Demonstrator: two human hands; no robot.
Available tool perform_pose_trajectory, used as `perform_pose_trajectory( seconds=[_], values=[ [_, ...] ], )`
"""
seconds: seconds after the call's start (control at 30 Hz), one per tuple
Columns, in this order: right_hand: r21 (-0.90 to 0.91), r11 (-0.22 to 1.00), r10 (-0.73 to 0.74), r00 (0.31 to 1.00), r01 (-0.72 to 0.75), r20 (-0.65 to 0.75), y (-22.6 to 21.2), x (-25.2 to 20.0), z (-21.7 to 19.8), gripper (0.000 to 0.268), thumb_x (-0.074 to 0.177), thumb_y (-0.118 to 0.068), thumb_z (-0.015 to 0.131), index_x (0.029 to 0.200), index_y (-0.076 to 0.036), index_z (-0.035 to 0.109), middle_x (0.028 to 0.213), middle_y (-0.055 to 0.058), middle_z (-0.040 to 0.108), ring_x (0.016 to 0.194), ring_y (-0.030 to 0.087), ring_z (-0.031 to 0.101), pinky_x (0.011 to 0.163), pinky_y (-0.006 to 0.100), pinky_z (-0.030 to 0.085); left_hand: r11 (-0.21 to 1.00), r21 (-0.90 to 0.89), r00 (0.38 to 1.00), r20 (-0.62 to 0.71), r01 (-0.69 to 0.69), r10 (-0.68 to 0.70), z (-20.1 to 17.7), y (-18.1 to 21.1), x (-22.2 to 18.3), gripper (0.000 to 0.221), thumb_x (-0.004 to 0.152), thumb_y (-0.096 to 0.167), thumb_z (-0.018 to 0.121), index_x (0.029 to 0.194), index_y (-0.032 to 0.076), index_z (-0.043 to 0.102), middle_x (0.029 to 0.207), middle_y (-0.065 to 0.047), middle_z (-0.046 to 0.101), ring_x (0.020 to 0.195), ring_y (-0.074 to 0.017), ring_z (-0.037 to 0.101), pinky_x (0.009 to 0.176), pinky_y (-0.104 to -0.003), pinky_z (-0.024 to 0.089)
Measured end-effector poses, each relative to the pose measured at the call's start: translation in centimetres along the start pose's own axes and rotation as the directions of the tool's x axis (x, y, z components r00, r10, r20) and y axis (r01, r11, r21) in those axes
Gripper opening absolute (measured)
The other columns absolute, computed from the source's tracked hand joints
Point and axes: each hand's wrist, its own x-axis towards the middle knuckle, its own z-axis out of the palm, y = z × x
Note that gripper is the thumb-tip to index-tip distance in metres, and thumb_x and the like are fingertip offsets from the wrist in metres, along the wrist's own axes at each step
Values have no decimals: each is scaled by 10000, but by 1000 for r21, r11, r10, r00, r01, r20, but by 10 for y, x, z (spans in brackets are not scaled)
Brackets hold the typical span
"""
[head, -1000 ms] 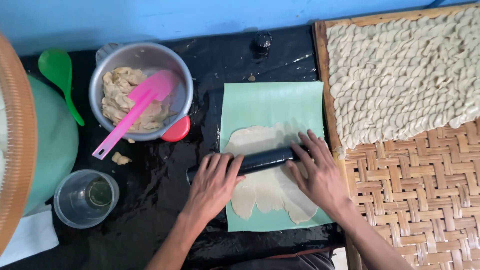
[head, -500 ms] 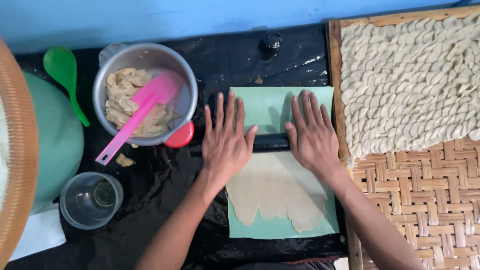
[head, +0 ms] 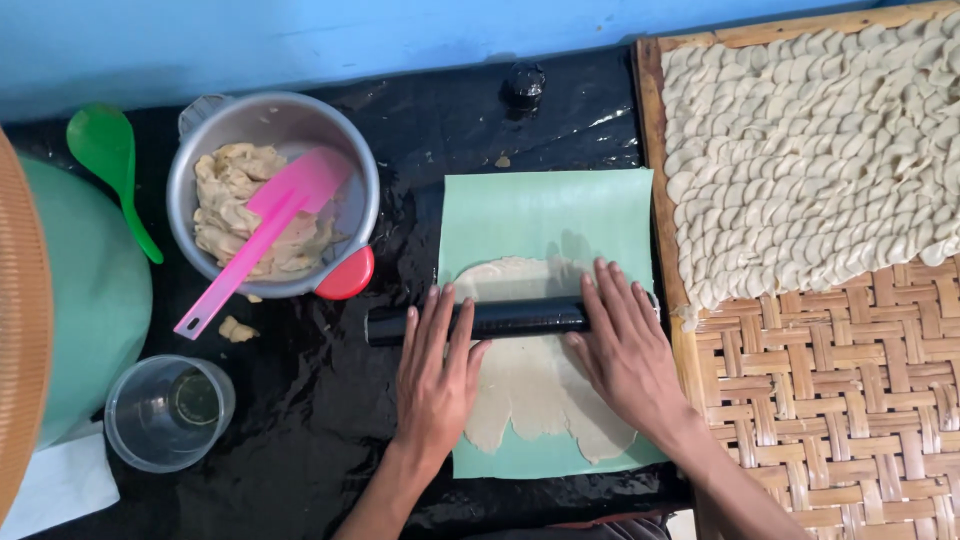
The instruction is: Rolling out dough and cutting small circular rounds for food production.
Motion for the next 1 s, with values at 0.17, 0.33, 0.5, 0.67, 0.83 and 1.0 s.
perform_pose_trajectory(
  seconds=[0.17, 0.33, 0.5, 0.67, 0.83, 1.0],
  values=[
    [33, 998, 51, 999, -50, -20, 4, 6, 5, 602, 1023, -304, 544, 1534, -8, 429, 1619, 226, 376, 1533, 384, 333, 1249, 505, 265, 998, 62, 994, 106, 4, -10, -7, 4, 32, 724, 976, 348, 645, 1519, -71, 414, 1619, -234, 361, 1535, -362, 318, 1231, -555, 266],
    [-10, 1000, 25, 999, -25, -34, 18, 55, 7, 631, 1055, -332, 483, 1559, 37, 394, 1626, 229, 368, 1539, 390, 320, 1244, 525, 256, 995, 99, 988, 152, -11, -4, 1, -11, 84, 760, 1049, 460, 476, 1521, -127, 369, 1630, -293, 301, 1547, -375, 257, 1246, -570, 167],
    [-147, 988, 33, 999, -36, -29, 44, 112, 13, 603, 1097, -347, 394, 1591, -2, 384, 1641, 307, 291, 1529, 445, 249, 1220, 548, 220, 989, 147, 996, 94, -6, -8, 9, -26, 138, 722, 1069, 465, 427, 1550, -69, 348, 1644, -322, 208, 1547, -444, 162, 1231, -614, 124],
    [-11, 998, 58, 993, -60, -103, 70, 151, 27, 607, 1126, -334, 407, 1582, 65, 365, 1617, 373, 269, 1523, 499, 229, 1231, 551, 222, 990, 136, 1000, 8, 18, -20, 22, -43, 175, 786, 1070, 466, 455, 1556, -129, 286, 1633, -368, 180, 1536, -479, 142, 1225, -602, 135],
    [33, 995, 98, 963, -92, -253, 79, 173, 34, 497, 1123, -265, 464, 1473, 87, 497, 1564, 364, 386, 1487, 504, 337, 1216, 528, 298, 989, 140, 971, -224, -52, 83, 29, -48, 176, 655, 1122, 387, 527, 1535, -101, 386, 1609, -299, 377, 1533, -437, 330, 1265, -553, 283],
    [118, 965, 259, 928, -235, -268, 67, 173, 16, 326, 1108, -247, 516, 1116, 4, 725, 1146, 240, 701, 1091, 435, 646, 951, 503, 510, 990, -116, 977, 190, -75, 96, -14, -13, 144, 446, 975, 385, 678, 1255, 40, 636, 1184, -152, 649, 1157, -301, 591, 966, -465, 472]
  ],
)
